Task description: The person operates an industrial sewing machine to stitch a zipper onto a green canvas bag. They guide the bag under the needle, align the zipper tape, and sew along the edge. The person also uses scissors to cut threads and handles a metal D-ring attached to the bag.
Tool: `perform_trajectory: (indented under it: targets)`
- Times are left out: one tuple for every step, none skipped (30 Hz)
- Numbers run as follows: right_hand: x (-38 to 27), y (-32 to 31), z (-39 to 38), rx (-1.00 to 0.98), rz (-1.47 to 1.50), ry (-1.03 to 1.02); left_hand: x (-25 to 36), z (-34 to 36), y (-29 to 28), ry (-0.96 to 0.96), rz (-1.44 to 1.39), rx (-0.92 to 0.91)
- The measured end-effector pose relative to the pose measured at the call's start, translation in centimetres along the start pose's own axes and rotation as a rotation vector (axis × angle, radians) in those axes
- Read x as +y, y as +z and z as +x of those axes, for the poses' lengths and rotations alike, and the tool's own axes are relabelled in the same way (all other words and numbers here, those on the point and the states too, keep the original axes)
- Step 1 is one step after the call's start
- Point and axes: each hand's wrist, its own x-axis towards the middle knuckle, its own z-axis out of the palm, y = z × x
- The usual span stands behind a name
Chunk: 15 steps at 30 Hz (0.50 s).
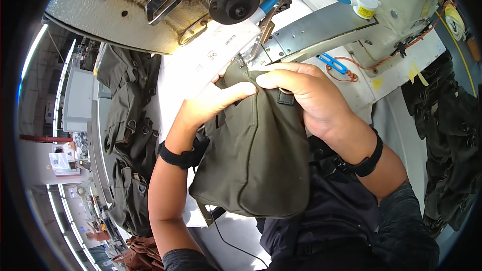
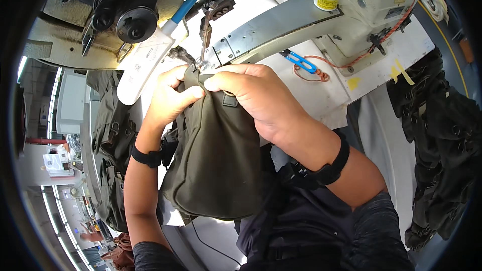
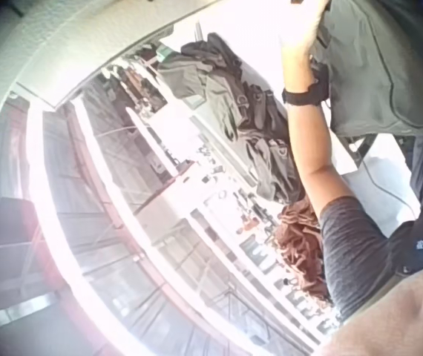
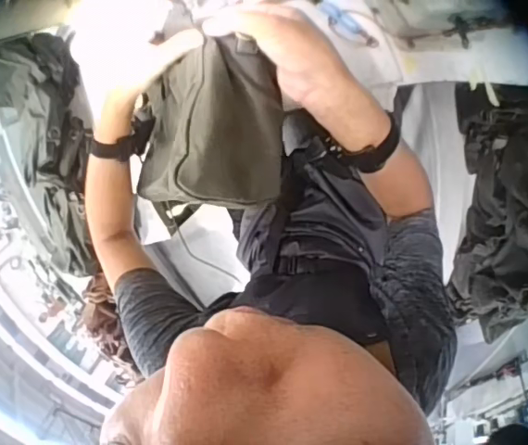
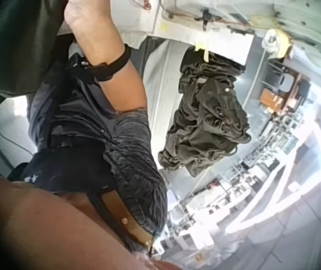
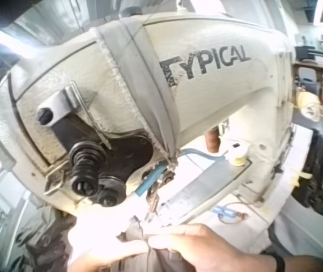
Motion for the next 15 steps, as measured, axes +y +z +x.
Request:
perform_trajectory:
  targets:
    - [0.0, 0.1, 0.0, 0.015, 0.007, -0.007, -0.1, 0.3, -0.2, 0.011, 0.004, -0.011]
    - [0.1, 0.2, -0.1, 0.03, 0.013, -0.014, -0.2, 0.5, -0.3, 0.012, 0.004, -0.022]
    - [0.1, 0.2, -0.2, 0.046, 0.02, -0.022, -0.2, 0.7, -0.4, 0.016, 0.004, -0.032]
    - [0.0, 0.5, -0.3, 0.046, -0.013, -0.037, -0.1, 0.6, -0.7, 0.019, 0.006, -0.038]
    - [-0.2, 0.7, -0.4, 0.046, -0.045, -0.052, 0.0, 0.7, -0.9, 0.022, 0.009, -0.041]
    - [-0.4, 1.0, -0.6, 0.046, -0.078, -0.067, 0.1, 0.8, -1.1, 0.024, 0.012, -0.047]
    - [-0.6, 1.1, -0.6, 0.066, -0.275, -0.106, 0.1, 0.8, -1.4, 0.028, 0.015, -0.05]
    - [-0.9, 1.1, -0.6, 0.087, -0.471, -0.145, 0.2, 0.9, -1.6, 0.028, 0.018, -0.053]
    - [-1.1, 1.2, -0.6, 0.107, -0.667, -0.184, 0.3, 0.8, -1.8, 0.026, 0.019, -0.054]
    - [-1.2, 1.4, -0.8, 0.186, -0.814, -0.31, 0.2, 1.0, -1.7, 0.031, 0.014, -0.064]
    - [-1.0, 1.8, -1.1, 0.267, -0.961, -0.436, 0.0, 1.3, -1.6, 0.035, 0.01, -0.072]
    - [-0.9, 1.9, -1.1, 0.349, -1.108, -0.561, -0.2, 1.5, -1.5, 0.034, 0.008, -0.081]
    - [-1.0, 1.9, -1.1, 0.368, -1.29, -0.702, -0.1, 1.4, -1.7, 0.029, 0.009, -0.084]
    - [-1.2, 1.9, -1.0, 0.386, -1.473, -0.843, -0.1, 1.2, -1.7, 0.023, 0.011, -0.089]
    - [-1.4, 1.7, -0.8, 0.402, -1.655, -0.985, 0.0, 1.1, -1.8, 0.017, 0.013, -0.096]
